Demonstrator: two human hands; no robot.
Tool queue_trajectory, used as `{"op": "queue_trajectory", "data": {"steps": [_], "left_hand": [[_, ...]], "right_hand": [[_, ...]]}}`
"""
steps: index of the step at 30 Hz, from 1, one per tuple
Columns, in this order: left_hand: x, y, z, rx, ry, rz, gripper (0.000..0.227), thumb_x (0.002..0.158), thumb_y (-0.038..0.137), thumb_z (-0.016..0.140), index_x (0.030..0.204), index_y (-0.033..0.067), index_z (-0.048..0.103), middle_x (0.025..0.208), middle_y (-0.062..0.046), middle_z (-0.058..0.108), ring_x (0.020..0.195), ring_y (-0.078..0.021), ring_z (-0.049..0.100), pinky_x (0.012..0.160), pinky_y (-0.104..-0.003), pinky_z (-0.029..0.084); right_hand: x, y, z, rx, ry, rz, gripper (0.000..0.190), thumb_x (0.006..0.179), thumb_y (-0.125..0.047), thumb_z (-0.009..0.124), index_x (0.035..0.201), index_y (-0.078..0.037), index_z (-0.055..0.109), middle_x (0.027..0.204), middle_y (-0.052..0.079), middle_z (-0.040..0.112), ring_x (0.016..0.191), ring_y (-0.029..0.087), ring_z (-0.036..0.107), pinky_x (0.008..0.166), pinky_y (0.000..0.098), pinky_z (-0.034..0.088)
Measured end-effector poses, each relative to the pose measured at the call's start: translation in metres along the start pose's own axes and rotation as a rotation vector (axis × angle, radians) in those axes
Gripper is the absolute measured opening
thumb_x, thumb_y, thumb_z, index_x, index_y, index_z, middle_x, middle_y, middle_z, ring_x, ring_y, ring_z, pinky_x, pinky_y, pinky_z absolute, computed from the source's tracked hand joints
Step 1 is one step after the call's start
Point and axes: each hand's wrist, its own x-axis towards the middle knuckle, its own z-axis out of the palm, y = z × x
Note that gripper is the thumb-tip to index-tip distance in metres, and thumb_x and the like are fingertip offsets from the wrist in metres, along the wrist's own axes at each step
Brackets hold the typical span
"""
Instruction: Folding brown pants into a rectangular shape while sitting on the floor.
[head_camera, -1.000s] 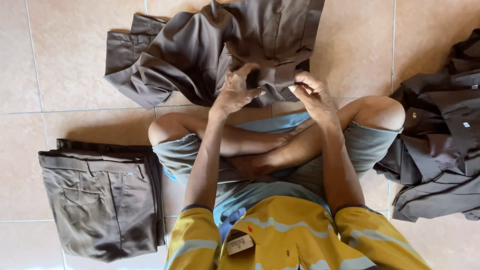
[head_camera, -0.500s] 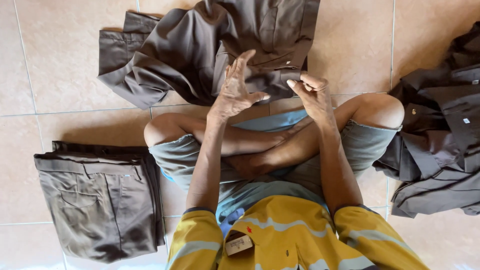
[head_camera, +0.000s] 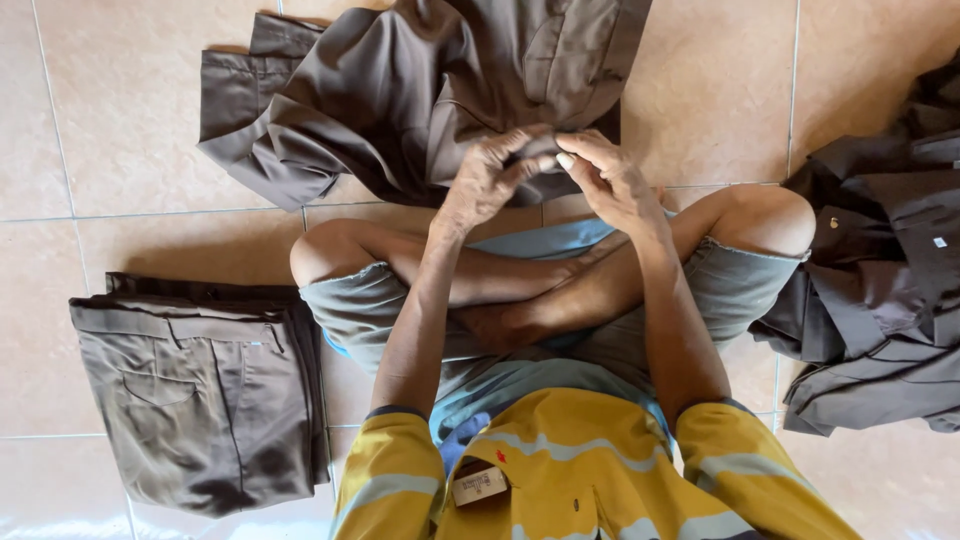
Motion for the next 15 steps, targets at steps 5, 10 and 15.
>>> {"op": "queue_trajectory", "data": {"steps": [5,10,15], "left_hand": [[0.018,-0.091,-0.051,-0.156,0.564,0.09,0.023,0.083,0.004,0.085,0.08,0.0142,0.065,0.079,0.009,0.059,0.075,-0.0056,0.052,0.072,-0.022,0.046],[0.012,-0.106,-0.106,-0.708,0.87,-0.046,0.02,0.074,0.0,0.087,0.075,0.012,0.071,0.081,-0.003,0.074,0.077,-0.016,0.065,0.077,-0.031,0.054],[0.008,-0.105,-0.132,-0.752,0.909,-0.065,0.026,0.077,0.005,0.084,0.069,0.0166,0.062,0.081,0.002,0.069,0.087,-0.0121,0.064,0.089,-0.025,0.048]], "right_hand": [[0.017,0.016,-0.019,-0.021,-0.02,0.074,0.046,0.109,-0.016,0.056,0.152,-0.004,0.044,0.153,0.022,0.051,0.137,0.038,0.055,0.112,0.0484,0.047],[-0.005,0.07,-0.033,-0.25,-0.098,0.361,0.062,0.094,-0.018,0.074,0.148,0.001,0.049,0.146,0.023,0.056,0.132,0.035,0.056,0.108,0.0411,0.047],[-0.012,0.133,-0.009,-0.705,-0.339,0.605,0.074,0.074,-0.021,0.078,0.14,-0.001,0.051,0.121,0.027,0.063,0.111,0.045,0.062,0.086,0.0525,0.051]]}}
